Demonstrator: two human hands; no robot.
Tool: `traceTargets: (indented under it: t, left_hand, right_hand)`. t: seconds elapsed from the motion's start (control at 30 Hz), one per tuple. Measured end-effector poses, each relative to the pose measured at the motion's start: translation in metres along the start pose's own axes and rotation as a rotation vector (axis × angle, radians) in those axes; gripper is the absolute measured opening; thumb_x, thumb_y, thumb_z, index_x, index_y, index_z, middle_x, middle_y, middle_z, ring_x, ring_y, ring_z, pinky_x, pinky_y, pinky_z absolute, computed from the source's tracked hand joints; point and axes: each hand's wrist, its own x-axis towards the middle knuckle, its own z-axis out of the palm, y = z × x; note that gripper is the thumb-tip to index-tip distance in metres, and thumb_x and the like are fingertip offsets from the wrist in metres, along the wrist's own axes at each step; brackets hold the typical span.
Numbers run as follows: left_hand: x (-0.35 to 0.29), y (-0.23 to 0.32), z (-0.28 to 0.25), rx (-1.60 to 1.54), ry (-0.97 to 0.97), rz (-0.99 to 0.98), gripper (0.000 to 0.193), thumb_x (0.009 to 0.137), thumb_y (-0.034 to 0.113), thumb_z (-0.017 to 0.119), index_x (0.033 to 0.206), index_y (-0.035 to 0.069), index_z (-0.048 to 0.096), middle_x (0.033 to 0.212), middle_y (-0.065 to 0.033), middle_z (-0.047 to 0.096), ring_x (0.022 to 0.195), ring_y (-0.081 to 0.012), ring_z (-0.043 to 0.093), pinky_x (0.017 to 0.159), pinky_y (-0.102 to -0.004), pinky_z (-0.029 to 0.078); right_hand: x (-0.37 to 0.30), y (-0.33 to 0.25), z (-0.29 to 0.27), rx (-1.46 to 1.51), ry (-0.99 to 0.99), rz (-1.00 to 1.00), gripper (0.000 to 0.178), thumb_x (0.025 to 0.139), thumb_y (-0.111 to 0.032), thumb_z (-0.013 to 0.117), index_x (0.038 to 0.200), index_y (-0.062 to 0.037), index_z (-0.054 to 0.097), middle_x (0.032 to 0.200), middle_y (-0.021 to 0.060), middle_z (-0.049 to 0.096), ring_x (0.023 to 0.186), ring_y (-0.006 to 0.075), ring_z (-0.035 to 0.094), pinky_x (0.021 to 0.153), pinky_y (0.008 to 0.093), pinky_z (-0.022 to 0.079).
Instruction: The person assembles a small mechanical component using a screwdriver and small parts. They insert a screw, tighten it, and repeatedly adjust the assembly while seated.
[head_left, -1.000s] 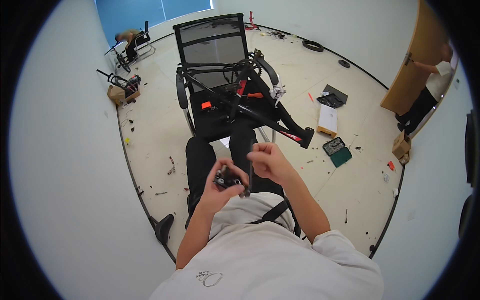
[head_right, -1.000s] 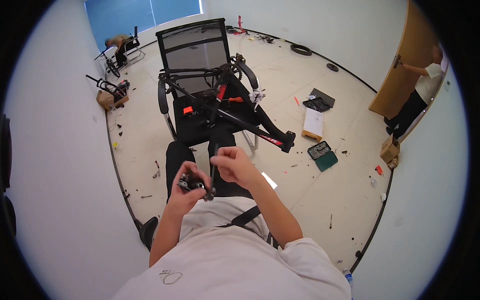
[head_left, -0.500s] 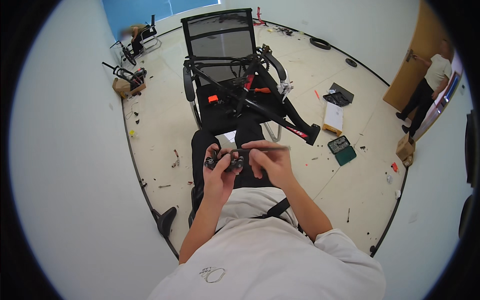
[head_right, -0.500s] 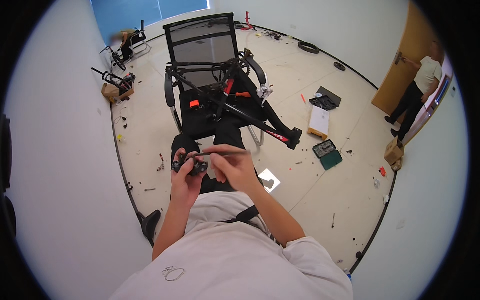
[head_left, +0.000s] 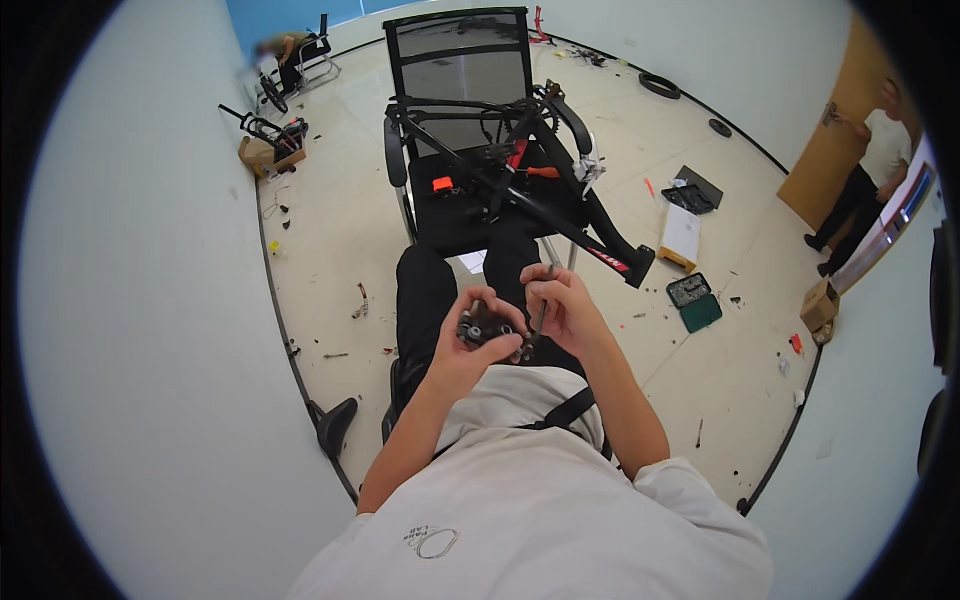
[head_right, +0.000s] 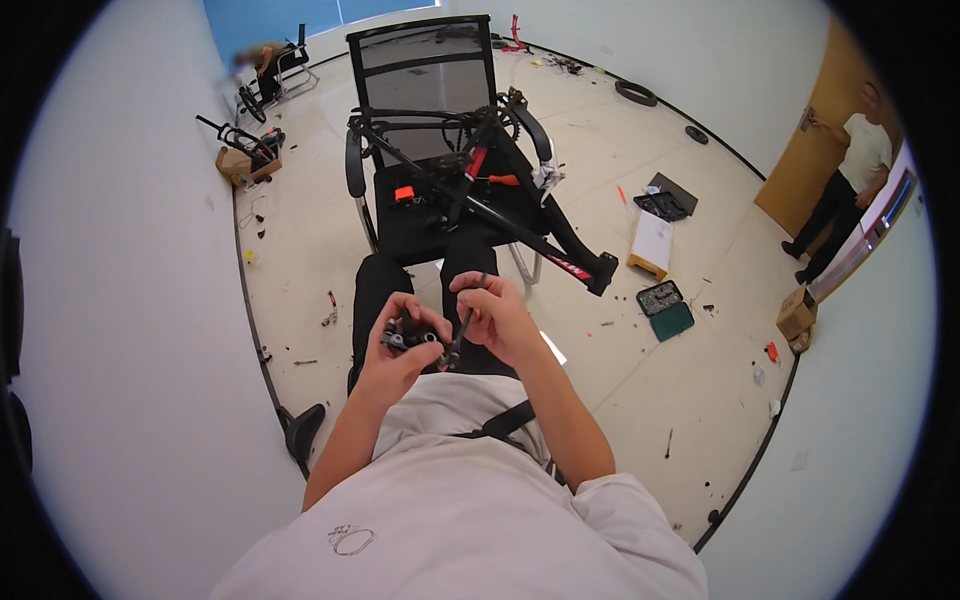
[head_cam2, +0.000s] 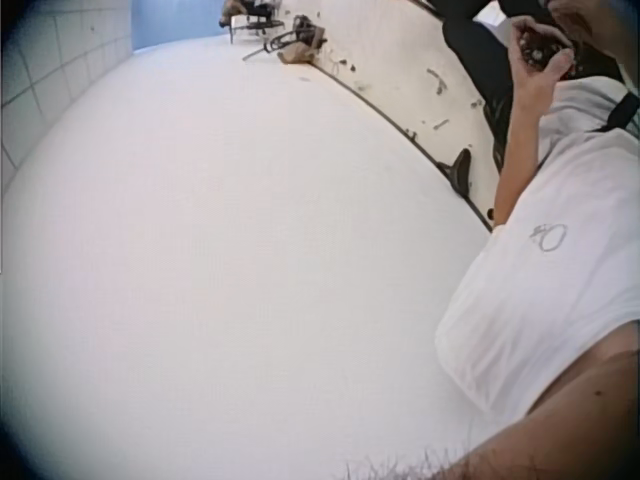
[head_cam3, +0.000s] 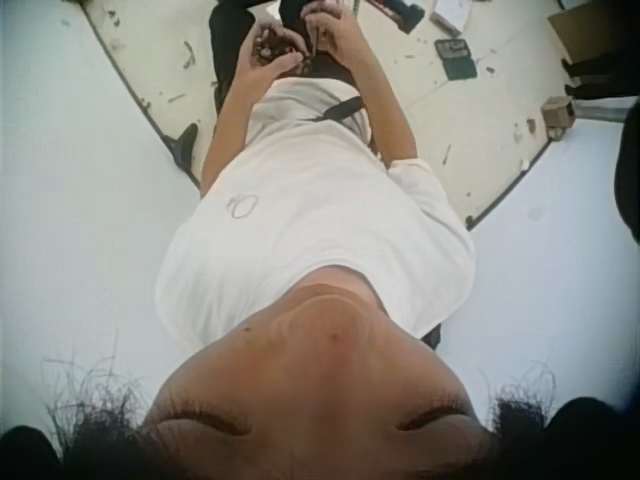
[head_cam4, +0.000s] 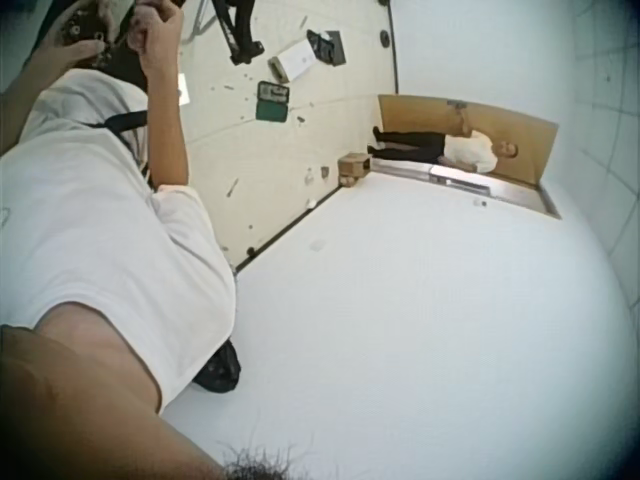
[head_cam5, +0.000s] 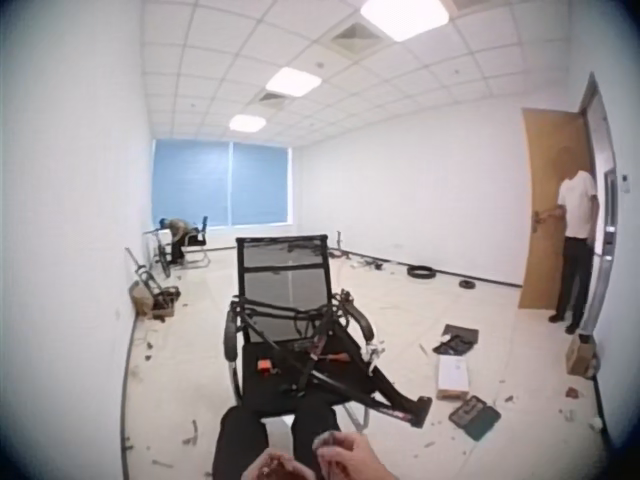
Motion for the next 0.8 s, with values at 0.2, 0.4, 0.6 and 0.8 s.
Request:
traceTargets:
  t: [0.2,0.4,0.6,0.8]
  left_hand:
    - [0.006,-0.003,-0.009,-0.326,0.211,0.115,0.03,0.088,-0.001,0.057,0.109,0.012,0.042,0.101,-0.0099,0.057,0.095,-0.0196,0.057,0.067,-0.0326,0.051]
    - [0.009,-0.013,-0.013,-0.186,0.435,0.08,0.03,0.088,-0.006,0.059,0.108,0.008,0.041,0.1,-0.0083,0.057,0.087,-0.0154,0.058,0.072,-0.0308,0.051]
    - [0.0,-0.008,0.001,0.225,0.032,-0.141,0.041,0.081,-0.004,0.067,0.112,0.007,0.043,0.095,-0.0038,0.055,0.081,-0.0093,0.055,0.069,-0.0234,0.048]
    - [0.004,0.01,-0.01,-0.171,0.1,0.028,0.034,0.083,-0.007,0.06,0.106,0.01,0.04,0.098,-0.0118,0.061,0.083,-0.0172,0.06,0.066,-0.0306,0.051]
  right_hand:
    - [-0.013,-0.004,0.017,0.008,-0.051,-0.191,0.018,0.096,-0.015,0.054,0.092,0.0009,0.062,0.063,0.0037,0.055,0.043,0.0092,0.046,0.038,0.0215,0.032]
    - [-0.032,-0.01,0.052,-1.052,-0.028,-0.687,0.01,0.088,-0.002,0.063,0.095,0.0022,0.068,0.072,0.0065,0.062,0.053,0.0116,0.058,0.047,0.0226,0.044]
    - [-0.005,-0.027,0.049,-1.224,-0.046,-0.555,0.011,0.079,-0.008,0.072,0.083,0.0006,0.066,0.055,0.0042,0.057,0.044,0.0086,0.047,0.044,0.0234,0.037]
    - [0.013,-0.007,-0.003,0.299,-0.118,0.066,0.012,0.089,-0.007,0.061,0.078,-0.0022,0.057,0.058,0.0012,0.053,0.042,0.0077,0.047,0.039,0.0208,0.033]
